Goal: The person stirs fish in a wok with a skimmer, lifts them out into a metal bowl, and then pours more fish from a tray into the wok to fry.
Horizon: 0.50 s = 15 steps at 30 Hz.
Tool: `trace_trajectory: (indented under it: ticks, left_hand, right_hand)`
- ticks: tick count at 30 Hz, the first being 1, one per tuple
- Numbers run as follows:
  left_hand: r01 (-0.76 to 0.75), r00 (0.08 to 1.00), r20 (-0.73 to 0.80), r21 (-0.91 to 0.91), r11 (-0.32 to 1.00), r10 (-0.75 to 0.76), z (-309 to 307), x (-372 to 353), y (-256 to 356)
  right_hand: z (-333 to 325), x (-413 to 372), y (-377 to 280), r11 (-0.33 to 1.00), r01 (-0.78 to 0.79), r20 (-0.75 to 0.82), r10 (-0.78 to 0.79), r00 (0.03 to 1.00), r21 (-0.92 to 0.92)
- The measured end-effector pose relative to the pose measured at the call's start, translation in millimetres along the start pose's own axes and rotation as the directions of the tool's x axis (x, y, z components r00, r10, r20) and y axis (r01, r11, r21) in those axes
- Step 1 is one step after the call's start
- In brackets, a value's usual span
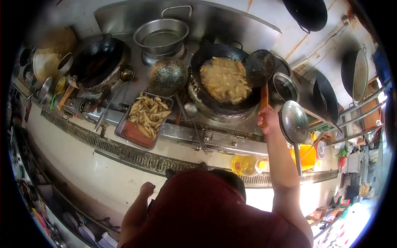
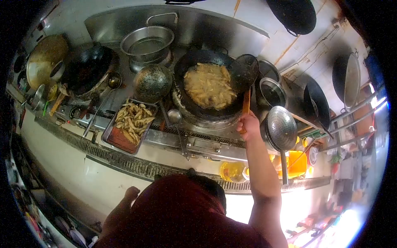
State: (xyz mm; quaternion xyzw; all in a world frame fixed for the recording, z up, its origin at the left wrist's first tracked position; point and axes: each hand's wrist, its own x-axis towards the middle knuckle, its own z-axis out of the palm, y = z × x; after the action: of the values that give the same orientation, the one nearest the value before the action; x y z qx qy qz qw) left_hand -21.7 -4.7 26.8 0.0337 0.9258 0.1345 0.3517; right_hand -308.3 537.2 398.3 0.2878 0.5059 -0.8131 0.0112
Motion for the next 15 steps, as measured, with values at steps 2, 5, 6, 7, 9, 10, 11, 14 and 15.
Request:
trace_trajectory:
  ticks: [2,5,6,7,9,10,11,14,15]
  left_hand:
    - [-0.022,1.000,0.019,0.048,0.999,0.021,-0.3,-2.0,3.6]
    - [-0.006,1.000,0.013,0.041,0.999,0.005,11.9,0.7,0.3]
    - [0.037,0.999,-0.010,-0.015,0.999,-0.037,12.5,-1.6,2.0]
    - [0.038,0.999,-0.010,-0.018,0.999,-0.038,12.5,-2.2,3.7]
    - [-0.023,1.000,0.017,0.082,0.996,0.022,10.4,-2.5,8.9]
    - [-0.024,1.000,0.017,0.081,0.996,0.023,9.2,-3.5,12.7]
    - [0.009,1.000,0.017,0.037,0.999,-0.010,8.2,-4.9,16.6]
    - [-0.063,0.998,0.007,0.093,0.994,0.063,-4.8,-11.3,30.5]
    - [-0.163,0.986,0.005,0.193,0.968,0.165,-10.9,-13.4,34.9]
  right_hand:
    - [-0.2,-2.5,0.6,0.994,0.070,-0.032,-0.073,0.997,-0.085]
    - [-6.2,-0.7,-1.7,0.989,0.082,0.084,-0.072,0.994,-0.120]
    - [0.8,-6.1,1.8,0.965,0.149,0.035,-0.145,0.989,-0.217]
    - [5.0,-9.8,4.8,0.926,0.208,-0.007,-0.221,0.975,-0.314]
    - [4.5,-13.5,8.3,0.945,0.177,0.025,-0.177,0.984,-0.274]
    - [3.7,-14.5,8.7,0.962,0.143,0.056,-0.134,0.989,-0.234]
    - [1.5,-14.0,7.8,0.961,0.143,0.054,-0.134,0.989,-0.235]
    - [-13.5,-0.8,8.3,0.997,-0.074,0.157,0.075,0.985,-0.013]
    - [-14.9,7.8,10.6,0.986,-0.160,0.145,0.153,0.978,0.041]
